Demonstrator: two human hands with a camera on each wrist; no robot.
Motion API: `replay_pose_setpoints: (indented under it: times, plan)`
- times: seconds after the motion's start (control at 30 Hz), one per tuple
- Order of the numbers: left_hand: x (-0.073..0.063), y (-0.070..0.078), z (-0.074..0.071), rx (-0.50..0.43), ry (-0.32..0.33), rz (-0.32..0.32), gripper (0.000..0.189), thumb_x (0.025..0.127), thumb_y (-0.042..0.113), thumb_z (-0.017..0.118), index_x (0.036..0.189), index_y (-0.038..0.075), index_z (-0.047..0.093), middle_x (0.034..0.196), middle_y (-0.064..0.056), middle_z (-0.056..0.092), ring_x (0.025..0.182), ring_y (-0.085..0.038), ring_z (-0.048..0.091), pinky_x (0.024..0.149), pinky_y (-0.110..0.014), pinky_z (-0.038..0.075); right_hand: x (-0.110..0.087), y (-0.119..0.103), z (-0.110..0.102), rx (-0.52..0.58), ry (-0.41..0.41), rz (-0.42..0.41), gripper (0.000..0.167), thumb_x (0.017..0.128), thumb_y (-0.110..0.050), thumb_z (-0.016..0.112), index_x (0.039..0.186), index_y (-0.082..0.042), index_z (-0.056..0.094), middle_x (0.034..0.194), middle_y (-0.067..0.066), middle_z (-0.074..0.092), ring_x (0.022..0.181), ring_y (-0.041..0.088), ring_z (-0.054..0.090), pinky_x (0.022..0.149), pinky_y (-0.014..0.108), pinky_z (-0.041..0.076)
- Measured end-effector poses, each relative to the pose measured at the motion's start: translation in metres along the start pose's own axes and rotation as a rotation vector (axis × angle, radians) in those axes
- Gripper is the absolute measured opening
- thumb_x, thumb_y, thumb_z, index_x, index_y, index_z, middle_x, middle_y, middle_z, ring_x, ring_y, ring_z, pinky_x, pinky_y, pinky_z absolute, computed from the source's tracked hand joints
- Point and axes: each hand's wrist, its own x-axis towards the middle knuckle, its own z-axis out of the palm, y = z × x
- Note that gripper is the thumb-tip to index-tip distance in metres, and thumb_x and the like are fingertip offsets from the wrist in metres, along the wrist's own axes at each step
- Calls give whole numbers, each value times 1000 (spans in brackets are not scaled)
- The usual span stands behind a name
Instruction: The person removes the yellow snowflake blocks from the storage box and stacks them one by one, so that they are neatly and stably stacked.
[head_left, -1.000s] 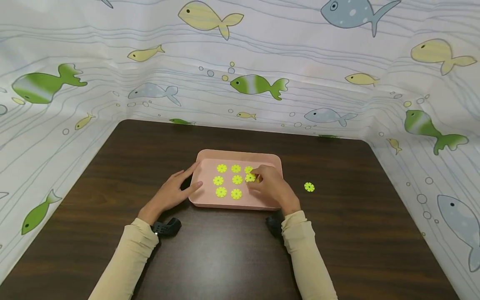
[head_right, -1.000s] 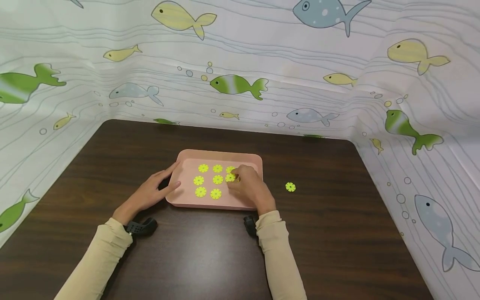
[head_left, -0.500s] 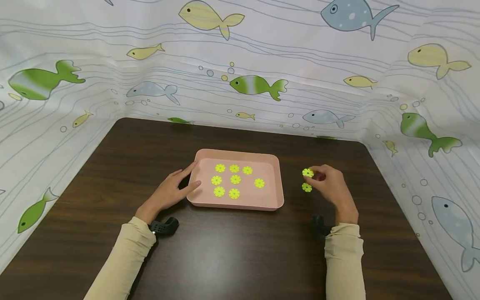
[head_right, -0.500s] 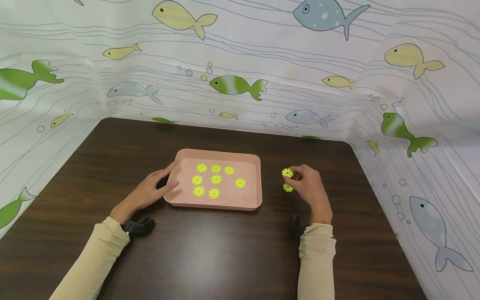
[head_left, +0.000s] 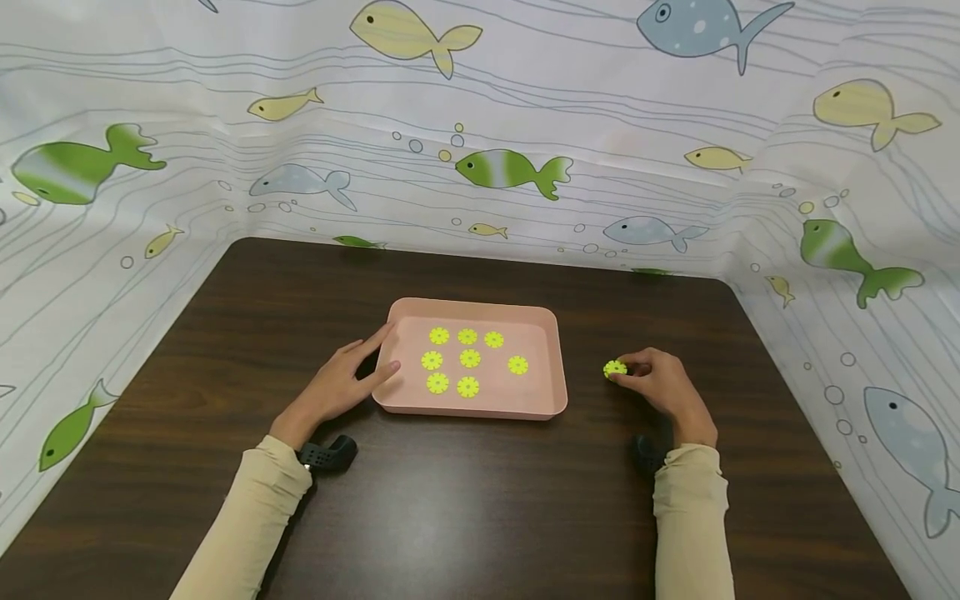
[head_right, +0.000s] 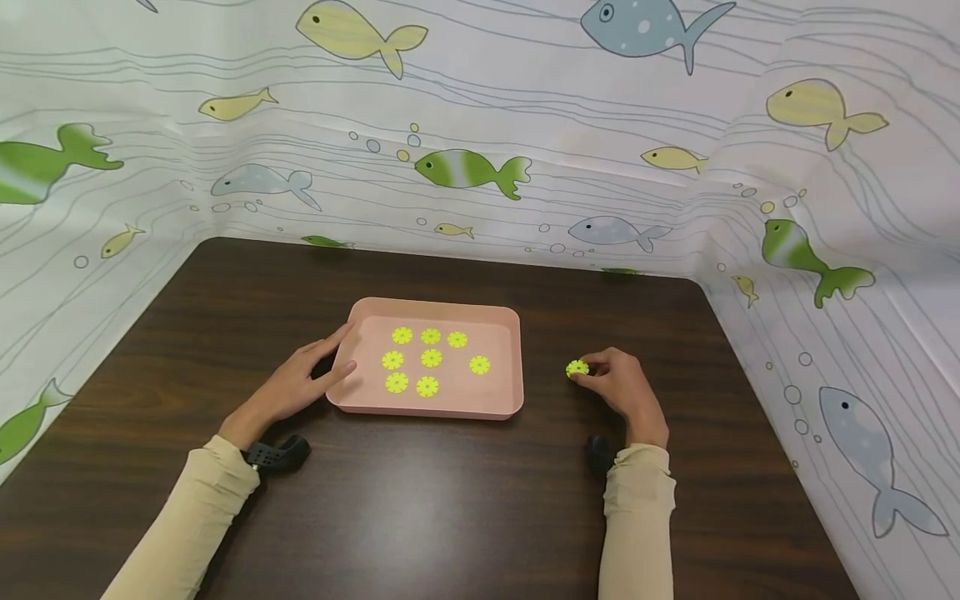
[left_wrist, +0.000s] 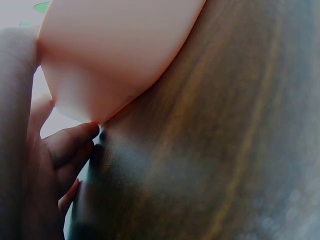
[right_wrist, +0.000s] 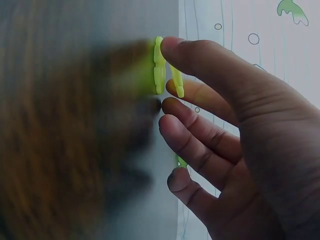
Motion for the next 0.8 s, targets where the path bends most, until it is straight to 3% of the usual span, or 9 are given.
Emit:
replay_pose_setpoints:
  times: [0.8]
  plan:
    - [0, 1, -1, 0, 0, -1, 77, 103, 55, 55, 167, 32, 18, 166, -16, 32, 150, -53, 23, 111, -79, 23, 2, 1, 2, -5, -9, 33, 41, 91, -21, 82, 118, 8, 74, 100, 17, 64, 81, 26, 53, 71, 36, 49]
